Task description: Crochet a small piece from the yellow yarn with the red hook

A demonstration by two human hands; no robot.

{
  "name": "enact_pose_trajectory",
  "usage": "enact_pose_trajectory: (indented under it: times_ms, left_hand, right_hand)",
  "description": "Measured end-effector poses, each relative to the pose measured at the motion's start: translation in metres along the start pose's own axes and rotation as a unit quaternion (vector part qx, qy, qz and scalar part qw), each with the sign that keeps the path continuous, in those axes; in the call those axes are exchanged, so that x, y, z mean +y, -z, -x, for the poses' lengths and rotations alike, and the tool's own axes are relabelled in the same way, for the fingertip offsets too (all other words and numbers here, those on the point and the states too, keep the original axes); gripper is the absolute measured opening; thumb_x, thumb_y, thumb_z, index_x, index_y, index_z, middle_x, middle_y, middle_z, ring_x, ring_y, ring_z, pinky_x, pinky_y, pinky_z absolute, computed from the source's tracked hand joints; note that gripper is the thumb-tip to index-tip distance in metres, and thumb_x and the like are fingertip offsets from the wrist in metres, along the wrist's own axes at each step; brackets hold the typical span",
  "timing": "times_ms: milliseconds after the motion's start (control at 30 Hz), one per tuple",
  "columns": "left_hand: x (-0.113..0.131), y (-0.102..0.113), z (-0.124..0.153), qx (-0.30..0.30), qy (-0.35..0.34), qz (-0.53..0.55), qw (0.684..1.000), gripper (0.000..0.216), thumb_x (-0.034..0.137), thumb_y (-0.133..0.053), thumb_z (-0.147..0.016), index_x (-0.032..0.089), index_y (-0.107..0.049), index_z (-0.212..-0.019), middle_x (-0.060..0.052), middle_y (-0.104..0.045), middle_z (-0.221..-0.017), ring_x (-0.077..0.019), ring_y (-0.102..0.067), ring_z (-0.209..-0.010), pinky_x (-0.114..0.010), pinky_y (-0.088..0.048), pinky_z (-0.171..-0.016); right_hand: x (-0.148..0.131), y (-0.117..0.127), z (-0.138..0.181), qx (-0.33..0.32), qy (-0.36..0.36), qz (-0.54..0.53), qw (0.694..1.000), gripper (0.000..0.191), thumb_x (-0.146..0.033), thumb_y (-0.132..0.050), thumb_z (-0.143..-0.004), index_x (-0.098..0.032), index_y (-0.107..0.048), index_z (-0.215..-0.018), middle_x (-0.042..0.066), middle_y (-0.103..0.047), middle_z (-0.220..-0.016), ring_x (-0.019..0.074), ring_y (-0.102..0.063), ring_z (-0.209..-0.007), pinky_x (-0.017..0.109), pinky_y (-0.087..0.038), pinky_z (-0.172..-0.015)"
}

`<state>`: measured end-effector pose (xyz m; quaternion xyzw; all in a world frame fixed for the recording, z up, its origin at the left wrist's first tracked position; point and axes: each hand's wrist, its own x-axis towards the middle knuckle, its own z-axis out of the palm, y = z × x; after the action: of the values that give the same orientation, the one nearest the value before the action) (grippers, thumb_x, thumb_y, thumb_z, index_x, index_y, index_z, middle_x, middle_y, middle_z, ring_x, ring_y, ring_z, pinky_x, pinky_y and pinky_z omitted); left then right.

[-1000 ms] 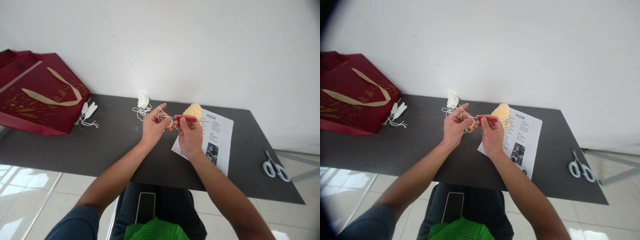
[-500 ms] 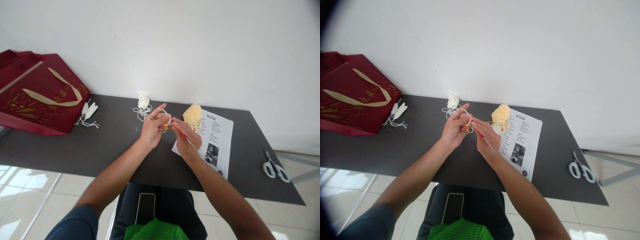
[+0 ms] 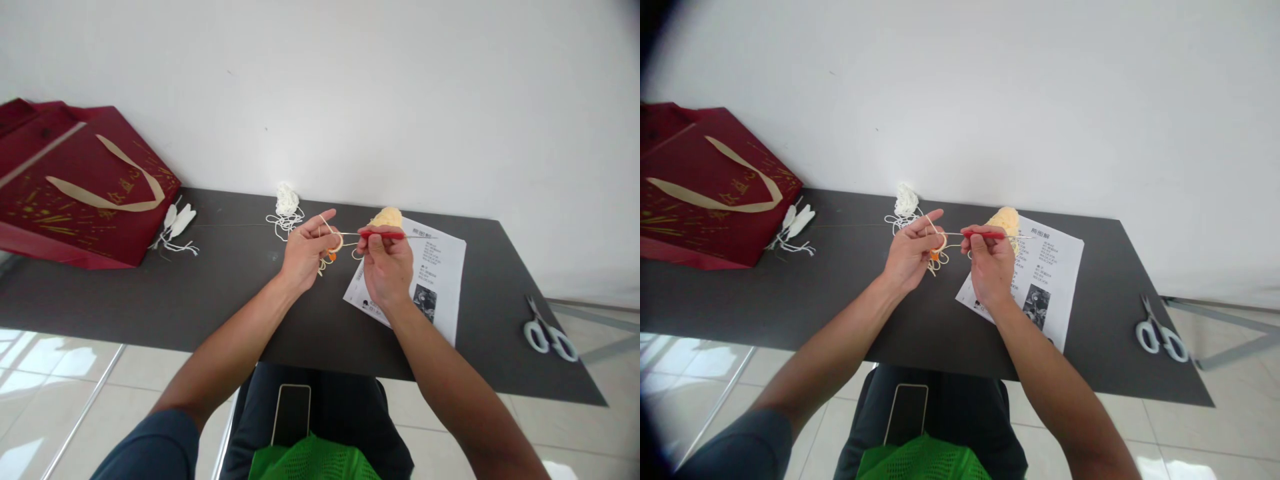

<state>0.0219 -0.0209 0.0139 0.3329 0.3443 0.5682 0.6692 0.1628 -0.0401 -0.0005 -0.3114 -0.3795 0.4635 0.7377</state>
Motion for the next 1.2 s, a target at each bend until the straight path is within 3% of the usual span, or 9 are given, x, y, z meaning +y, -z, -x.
enact_pose_trajectory:
  times_ms: [233,533,867,1200]
  left_hand:
    - [-0.001,0.003,-0.002,-0.009,-0.023,-0.046,0.999,0.061,0.013,-0.082,-0.066,0.015,-0.07,-0.126,0.003,-0.07,-0.071,-0.0064,-0.052,-0.056,-0.021,-0.034,-0.052]
    - [0.0,0.004,-0.001,-0.031,-0.043,-0.044,0.998,0.05,0.009,-0.073,-0.063,0.017,-0.076,-0.112,0.004,-0.064,-0.065,-0.0069,-0.046,-0.053,-0.022,-0.031,-0.052]
    - [0.006,0.004,0.0,-0.072,-0.013,0.001,0.997,0.044,0.007,-0.07,-0.059,0.016,-0.081,-0.1,0.003,-0.059,-0.057,-0.0053,-0.037,-0.046,-0.023,-0.02,-0.048]
    - [0.008,0.006,-0.001,-0.093,0.01,0.016,0.995,0.038,0.009,-0.07,-0.06,0.015,-0.082,-0.096,0.002,-0.058,-0.058,-0.0054,-0.038,-0.047,-0.022,-0.023,-0.046]
  right_hand:
    - [-0.003,0.004,-0.005,-0.01,0.031,0.027,0.999,0.016,-0.03,-0.082,-0.084,-0.026,-0.067,-0.087,-0.003,-0.075,-0.088,0.0085,-0.059,-0.063,0.024,-0.049,-0.06]
    - [-0.006,0.005,-0.002,-0.037,0.042,0.055,0.997,0.017,-0.033,-0.08,-0.087,-0.027,-0.064,-0.089,-0.003,-0.074,-0.089,0.009,-0.058,-0.063,0.026,-0.048,-0.06]
    - [-0.01,0.002,-0.001,-0.043,0.024,0.018,0.999,0.019,-0.034,-0.083,-0.085,-0.027,-0.066,-0.088,-0.003,-0.074,-0.086,0.008,-0.057,-0.061,0.024,-0.047,-0.057]
    - [-0.013,0.003,-0.002,-0.035,-0.043,0.001,0.998,0.026,-0.039,-0.087,-0.079,-0.027,-0.066,-0.088,-0.004,-0.073,-0.085,0.0081,-0.056,-0.061,0.024,-0.051,-0.057]
